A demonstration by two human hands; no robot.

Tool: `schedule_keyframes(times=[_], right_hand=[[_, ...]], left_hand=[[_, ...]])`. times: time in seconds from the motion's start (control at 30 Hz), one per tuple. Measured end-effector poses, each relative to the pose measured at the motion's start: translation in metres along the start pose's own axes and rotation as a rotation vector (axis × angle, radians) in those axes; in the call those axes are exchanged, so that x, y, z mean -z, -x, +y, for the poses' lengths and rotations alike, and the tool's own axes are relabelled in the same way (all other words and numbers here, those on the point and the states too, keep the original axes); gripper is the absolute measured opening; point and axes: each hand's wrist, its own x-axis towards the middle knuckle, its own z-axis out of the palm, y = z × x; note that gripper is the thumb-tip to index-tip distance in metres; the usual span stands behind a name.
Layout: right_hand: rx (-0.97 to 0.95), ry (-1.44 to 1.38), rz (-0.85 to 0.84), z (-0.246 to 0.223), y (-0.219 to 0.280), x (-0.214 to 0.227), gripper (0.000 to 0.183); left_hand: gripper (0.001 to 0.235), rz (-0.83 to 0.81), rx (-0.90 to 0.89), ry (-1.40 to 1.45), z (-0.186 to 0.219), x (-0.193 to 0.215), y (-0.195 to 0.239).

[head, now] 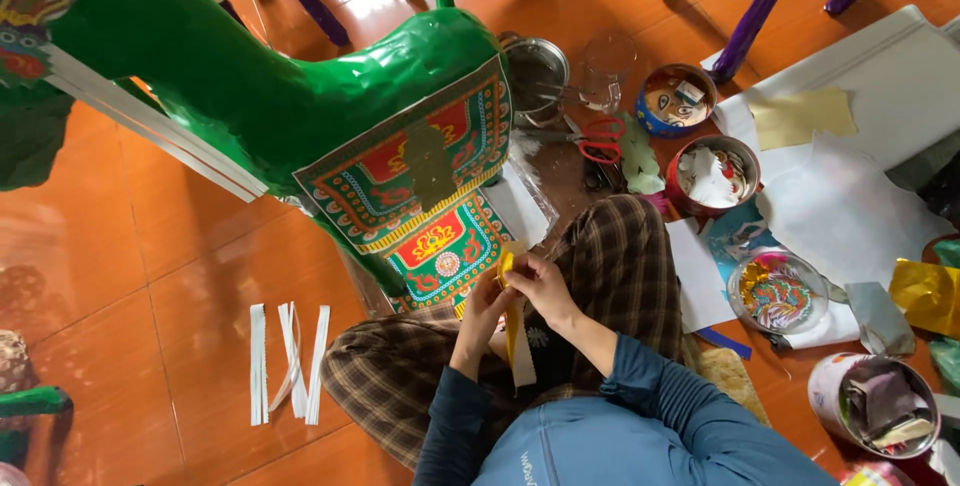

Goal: Decorating a green paper-mache horse with colorful paper strips and patterns

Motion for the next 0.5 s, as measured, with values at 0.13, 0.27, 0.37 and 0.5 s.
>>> schedule_keyframes(times=[0.13, 0.27, 0.37, 0.5], right_hand=[[-0.015, -0.035, 0.017, 0.023, -0.008, 0.011, 0.014], [-0.059, -0.090, -0.029, -0.006, 0.006, 0.009, 0.013], [-0.111, -0.295, 0.001, -0.039, 0.023, 0.000, 0.013], [-0.061, -0.549, 0.125, -0.059, 0.020, 0.014, 0.018]], left_hand=[[0.054, 0.048, 0.082, 0.092, -0.028, 0.010, -0.003], [0.017, 0.312, 0.116, 0.419, 0.002, 0.001, 0.000], [0.014, 0.400, 0.174, 0.613, 0.005, 0.012, -0.004], [0.035, 0.348, 0.367, 0.734, -0.045, 0.068, -0.022]])
